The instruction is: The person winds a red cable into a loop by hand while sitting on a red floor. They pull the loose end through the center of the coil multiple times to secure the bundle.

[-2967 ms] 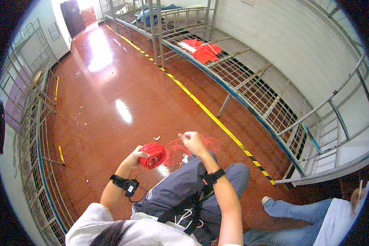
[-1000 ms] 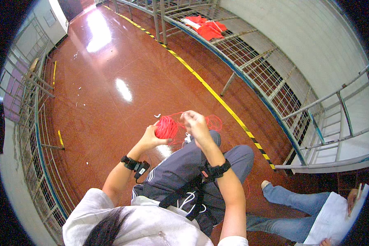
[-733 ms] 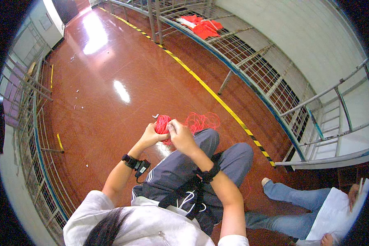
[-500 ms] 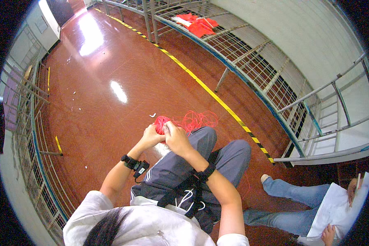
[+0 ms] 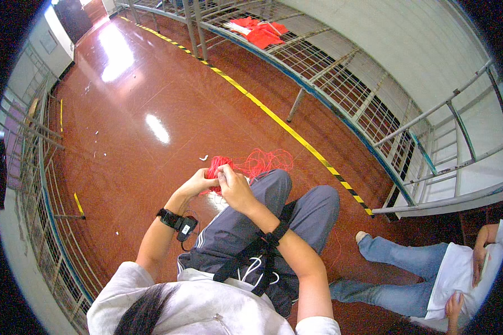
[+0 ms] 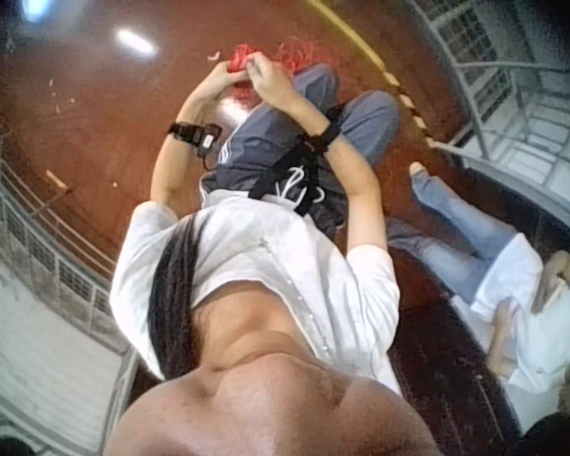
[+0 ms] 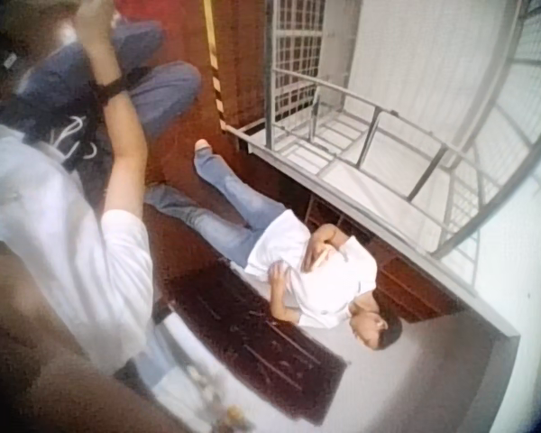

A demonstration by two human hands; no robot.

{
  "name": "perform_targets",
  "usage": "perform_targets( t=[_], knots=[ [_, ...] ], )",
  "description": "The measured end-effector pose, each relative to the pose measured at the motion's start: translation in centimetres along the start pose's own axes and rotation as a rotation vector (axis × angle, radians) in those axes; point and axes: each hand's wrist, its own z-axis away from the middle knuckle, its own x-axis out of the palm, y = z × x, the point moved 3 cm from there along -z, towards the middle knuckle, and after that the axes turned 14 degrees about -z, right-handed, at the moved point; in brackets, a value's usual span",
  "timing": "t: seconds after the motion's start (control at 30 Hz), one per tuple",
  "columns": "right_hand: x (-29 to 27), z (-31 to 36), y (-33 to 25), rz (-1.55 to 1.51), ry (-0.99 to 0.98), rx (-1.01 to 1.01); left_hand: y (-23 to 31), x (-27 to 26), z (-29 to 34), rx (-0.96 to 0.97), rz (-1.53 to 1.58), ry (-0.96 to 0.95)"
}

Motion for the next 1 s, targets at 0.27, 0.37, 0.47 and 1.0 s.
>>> perform_targets(
  t=[0.27, 0.37, 0.47, 1.0],
  knots=[
    [1.1, 1.1, 0.6, 0.495, -0.085, -0.080, 0.6, 1.7, 0.2, -0.066, 0.529, 0.036],
    [2.9, 1.7, 0.3, 0.514, -0.047, -0.109, -0.3, 1.2, -0.6, -0.117, 0.490, 0.113],
    [2.7, 1.5, 1.0, 0.429, 0.000, -0.144, 0.7, 0.4, -1.2, -0.096, 0.605, 0.220],
    [-1.4, -1.8, 3.6, 0.120, -0.345, -0.258, 3.5, -3.9, 0.7, 0.188, 1.285, 0.318]
  ],
)
